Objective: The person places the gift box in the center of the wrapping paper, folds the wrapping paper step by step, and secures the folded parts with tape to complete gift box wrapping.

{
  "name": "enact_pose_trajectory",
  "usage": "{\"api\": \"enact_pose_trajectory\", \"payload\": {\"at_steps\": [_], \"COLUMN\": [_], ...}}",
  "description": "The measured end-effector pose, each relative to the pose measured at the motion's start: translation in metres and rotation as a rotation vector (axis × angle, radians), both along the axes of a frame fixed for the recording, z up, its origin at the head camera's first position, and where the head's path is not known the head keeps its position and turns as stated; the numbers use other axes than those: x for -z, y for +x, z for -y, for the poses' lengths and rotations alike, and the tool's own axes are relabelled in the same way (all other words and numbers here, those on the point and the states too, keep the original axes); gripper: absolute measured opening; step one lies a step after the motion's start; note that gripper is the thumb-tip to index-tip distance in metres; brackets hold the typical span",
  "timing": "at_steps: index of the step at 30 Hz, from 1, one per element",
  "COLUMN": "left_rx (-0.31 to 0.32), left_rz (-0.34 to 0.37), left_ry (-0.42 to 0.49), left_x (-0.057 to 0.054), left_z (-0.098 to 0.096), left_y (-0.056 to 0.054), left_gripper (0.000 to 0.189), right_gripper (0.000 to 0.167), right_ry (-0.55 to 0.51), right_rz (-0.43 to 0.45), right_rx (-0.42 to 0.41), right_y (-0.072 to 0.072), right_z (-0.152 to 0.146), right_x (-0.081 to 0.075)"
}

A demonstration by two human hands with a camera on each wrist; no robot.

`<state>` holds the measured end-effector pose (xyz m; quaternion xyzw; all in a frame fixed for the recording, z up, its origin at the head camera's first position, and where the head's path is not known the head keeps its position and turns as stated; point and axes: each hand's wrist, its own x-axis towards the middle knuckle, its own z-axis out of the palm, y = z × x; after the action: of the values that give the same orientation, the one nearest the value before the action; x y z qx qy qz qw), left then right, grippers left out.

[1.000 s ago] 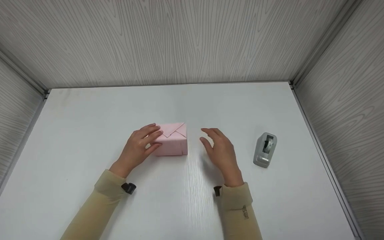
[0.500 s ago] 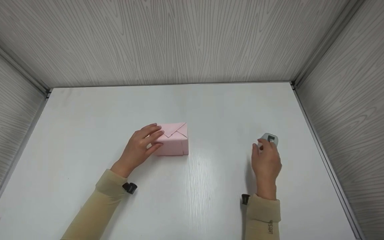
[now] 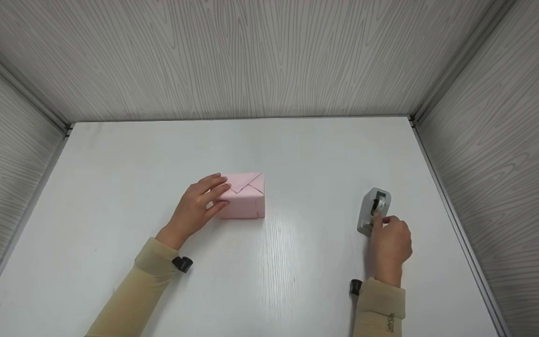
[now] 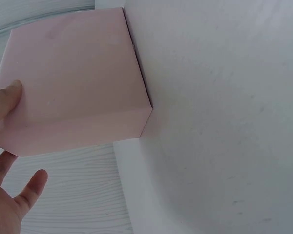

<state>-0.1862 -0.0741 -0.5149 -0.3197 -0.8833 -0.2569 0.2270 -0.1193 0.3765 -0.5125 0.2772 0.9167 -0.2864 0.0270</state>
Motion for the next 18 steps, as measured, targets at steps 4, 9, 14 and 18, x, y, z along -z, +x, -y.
{"api": "enact_pose_trajectory", "payload": {"at_steps": [4, 9, 14, 18], "left_rx": [-0.002, -0.002, 0.006, 0.013], "left_rz": [-0.004, -0.008, -0.017, -0.018], "left_ry": [-0.004, -0.001, 0.009, 0.016], "left_x": [0.0005, 0.0009, 0.0008, 0.001], "left_z": [-0.0007, -0.0009, -0.0003, 0.0003], "left_y": [0.0001, 0.0003, -0.0001, -0.0001], "left_gripper": [0.038, 0.038, 0.038, 0.038], "right_gripper": [0.064, 0.056, 0.048, 0.046], "right_ry": [-0.044, -0.09, -0.142, -0.133], "right_rz": [0.019, -0.008, -0.049, -0.068], "right_rx": [-0.015, -0.028, -0.006, -0.004], "right_y": [-0.0009, -0.0017, -0.0015, -0.003], "right_z": [0.0003, 0.0018, 0.0012, 0.0015], "right_x": [0.002, 0.0027, 0.003, 0.0024]}}
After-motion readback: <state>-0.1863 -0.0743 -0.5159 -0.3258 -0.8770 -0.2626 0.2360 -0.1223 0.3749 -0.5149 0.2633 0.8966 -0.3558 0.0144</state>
